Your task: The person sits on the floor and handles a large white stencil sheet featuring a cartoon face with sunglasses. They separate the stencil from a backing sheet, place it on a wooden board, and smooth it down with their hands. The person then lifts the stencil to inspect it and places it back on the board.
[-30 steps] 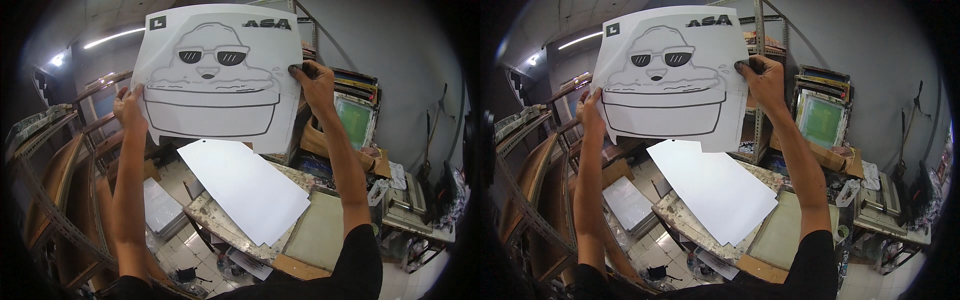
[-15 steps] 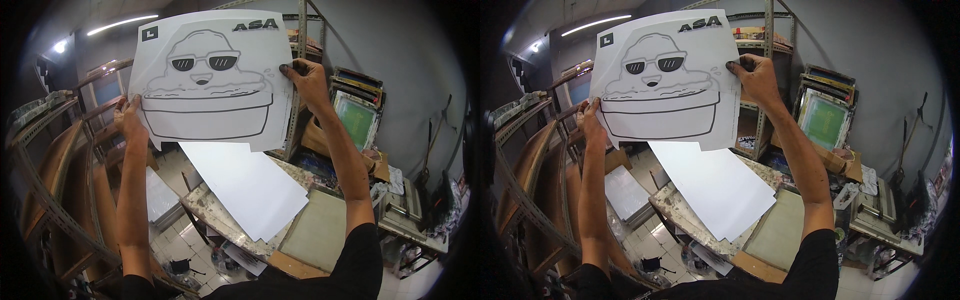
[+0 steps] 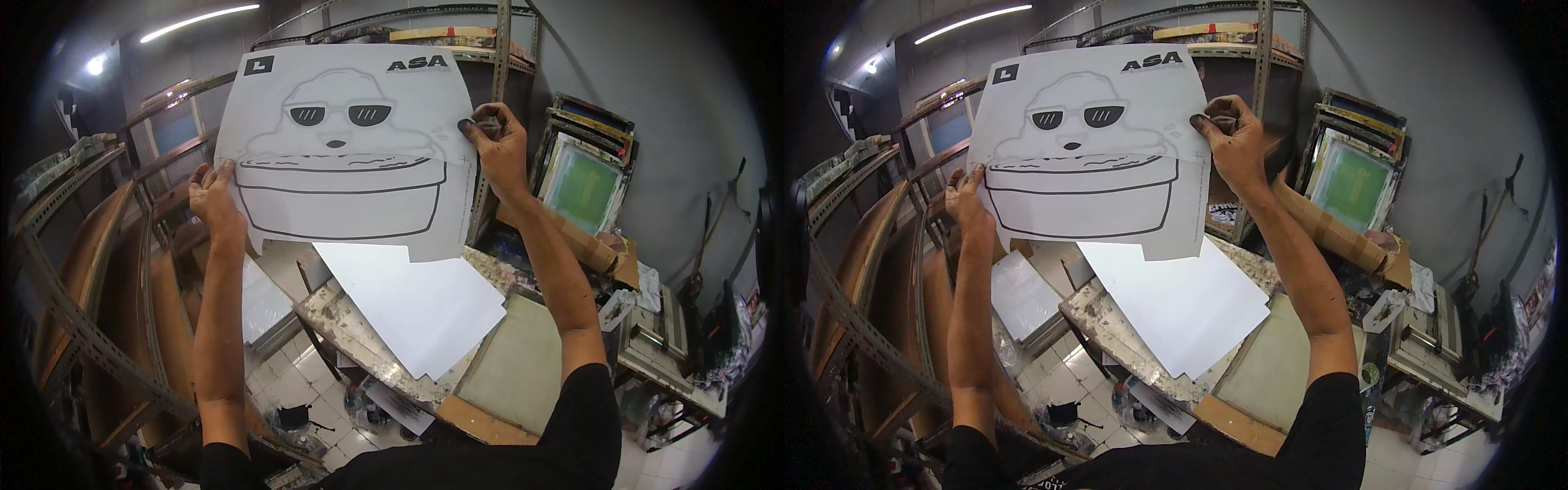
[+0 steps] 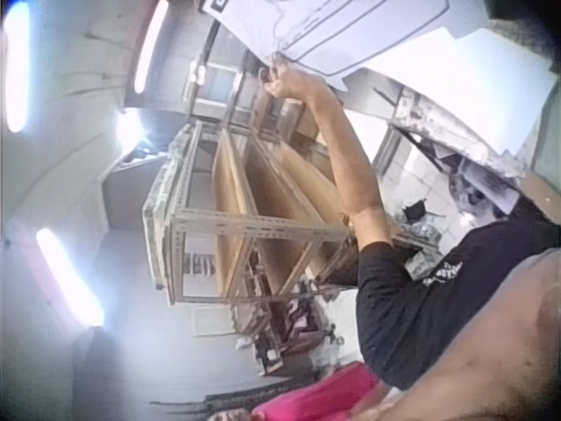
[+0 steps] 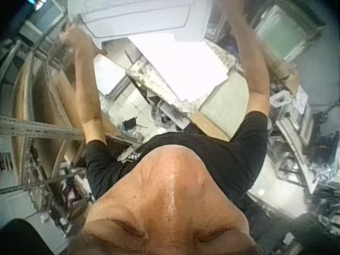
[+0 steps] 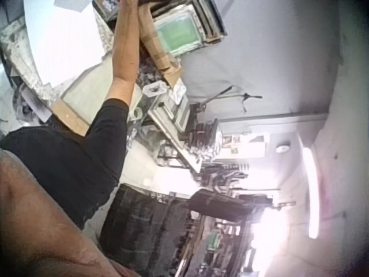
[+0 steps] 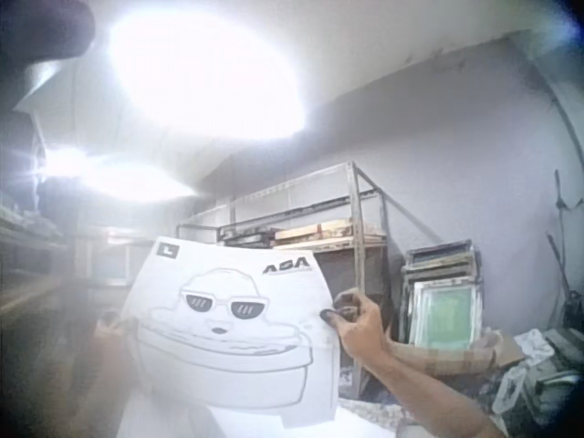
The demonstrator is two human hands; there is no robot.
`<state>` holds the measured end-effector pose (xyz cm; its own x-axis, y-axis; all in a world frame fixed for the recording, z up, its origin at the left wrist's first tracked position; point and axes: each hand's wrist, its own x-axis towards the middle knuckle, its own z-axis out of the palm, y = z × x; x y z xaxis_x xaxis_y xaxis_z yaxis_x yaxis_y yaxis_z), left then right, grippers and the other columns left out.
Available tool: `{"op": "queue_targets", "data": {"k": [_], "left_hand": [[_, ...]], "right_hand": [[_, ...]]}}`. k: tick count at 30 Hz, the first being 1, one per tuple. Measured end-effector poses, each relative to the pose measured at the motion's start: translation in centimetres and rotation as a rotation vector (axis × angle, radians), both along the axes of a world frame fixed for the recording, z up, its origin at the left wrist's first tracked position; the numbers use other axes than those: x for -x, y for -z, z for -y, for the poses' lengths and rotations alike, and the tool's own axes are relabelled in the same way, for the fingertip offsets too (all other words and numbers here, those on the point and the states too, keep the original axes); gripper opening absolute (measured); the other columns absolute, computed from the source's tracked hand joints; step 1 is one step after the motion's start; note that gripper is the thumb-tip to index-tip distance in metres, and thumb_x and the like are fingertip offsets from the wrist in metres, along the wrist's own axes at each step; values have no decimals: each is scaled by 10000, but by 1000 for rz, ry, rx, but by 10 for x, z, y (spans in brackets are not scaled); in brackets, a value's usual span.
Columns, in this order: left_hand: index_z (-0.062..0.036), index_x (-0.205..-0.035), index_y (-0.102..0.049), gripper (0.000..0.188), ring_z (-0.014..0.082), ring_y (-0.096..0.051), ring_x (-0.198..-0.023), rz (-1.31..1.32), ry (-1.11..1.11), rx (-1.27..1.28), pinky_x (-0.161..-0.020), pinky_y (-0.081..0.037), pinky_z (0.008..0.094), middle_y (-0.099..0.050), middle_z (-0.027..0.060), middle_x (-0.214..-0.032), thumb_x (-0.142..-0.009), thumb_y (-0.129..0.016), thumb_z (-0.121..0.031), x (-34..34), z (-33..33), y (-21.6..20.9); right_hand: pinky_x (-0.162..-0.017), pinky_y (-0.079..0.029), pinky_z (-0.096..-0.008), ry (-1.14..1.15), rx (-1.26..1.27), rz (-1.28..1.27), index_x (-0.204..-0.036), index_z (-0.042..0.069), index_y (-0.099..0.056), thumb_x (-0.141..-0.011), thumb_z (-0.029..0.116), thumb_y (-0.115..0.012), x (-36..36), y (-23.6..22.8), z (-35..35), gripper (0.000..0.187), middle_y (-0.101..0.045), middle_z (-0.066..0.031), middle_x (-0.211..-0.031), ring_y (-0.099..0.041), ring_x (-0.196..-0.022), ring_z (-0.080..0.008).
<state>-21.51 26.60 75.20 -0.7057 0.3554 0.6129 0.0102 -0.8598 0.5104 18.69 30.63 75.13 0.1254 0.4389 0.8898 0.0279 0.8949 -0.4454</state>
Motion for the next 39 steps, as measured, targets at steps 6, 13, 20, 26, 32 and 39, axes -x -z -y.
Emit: {"op": "queue_targets", "data": {"k": [6,13,20,26,32,39], "left_hand": [[12,-1171,-416,478,194,-620,-918,-22,-30,64,-859,-506,270,-625,144,-991,-789,-688,103,0,4,31],[6,-1178,-404,473,188,-627,-903,-59,-62,110,-837,-521,268,-632,146,-944,-804,-675,105,9,11,88],[3,-1131,-431,429,179,-629,-849,-29,-58,30,-819,-534,274,-631,130,-899,-796,-667,132,14,25,117],[-11,-1132,-438,455,184,-615,-879,36,-81,79,-797,-527,267,-618,132,-950,-779,-689,126,31,12,132],[-13,-1133,-437,473,183,-610,-881,143,-96,149,-812,-533,273,-600,110,-935,-765,-700,129,22,10,144],[-12,-1122,-442,449,169,-618,-875,89,-111,95,-812,-537,262,-615,104,-889,-776,-688,133,27,24,144]], "right_hand": [[-699,-500,-193,-202,267,91,-997,-25,-688,-830,-27,-694,-4,35,1,168,-687,-65,-908,-615,-774,-69],[-753,-549,-239,-186,275,143,-1095,-46,-595,-784,-79,-701,5,87,-3,330,-677,-97,-930,-643,-831,-109],[-780,-560,-271,-200,382,70,-1164,-80,-523,-763,-61,-721,12,101,2,448,-676,-151,-930,-661,-850,-151],[-718,-559,-269,-134,416,153,-1087,-64,-605,-771,-24,-730,22,90,-2,342,-693,-139,-889,-662,-795,-145],[-674,-542,-252,-104,455,229,-983,-39,-674,-785,-26,-718,28,92,-8,203,-704,-108,-851,-652,-763,-126],[-678,-533,-225,-166,404,202,-981,-17,-689,-804,-23,-718,32,93,-4,179,-709,-69,-861,-643,-765,-91]]}}
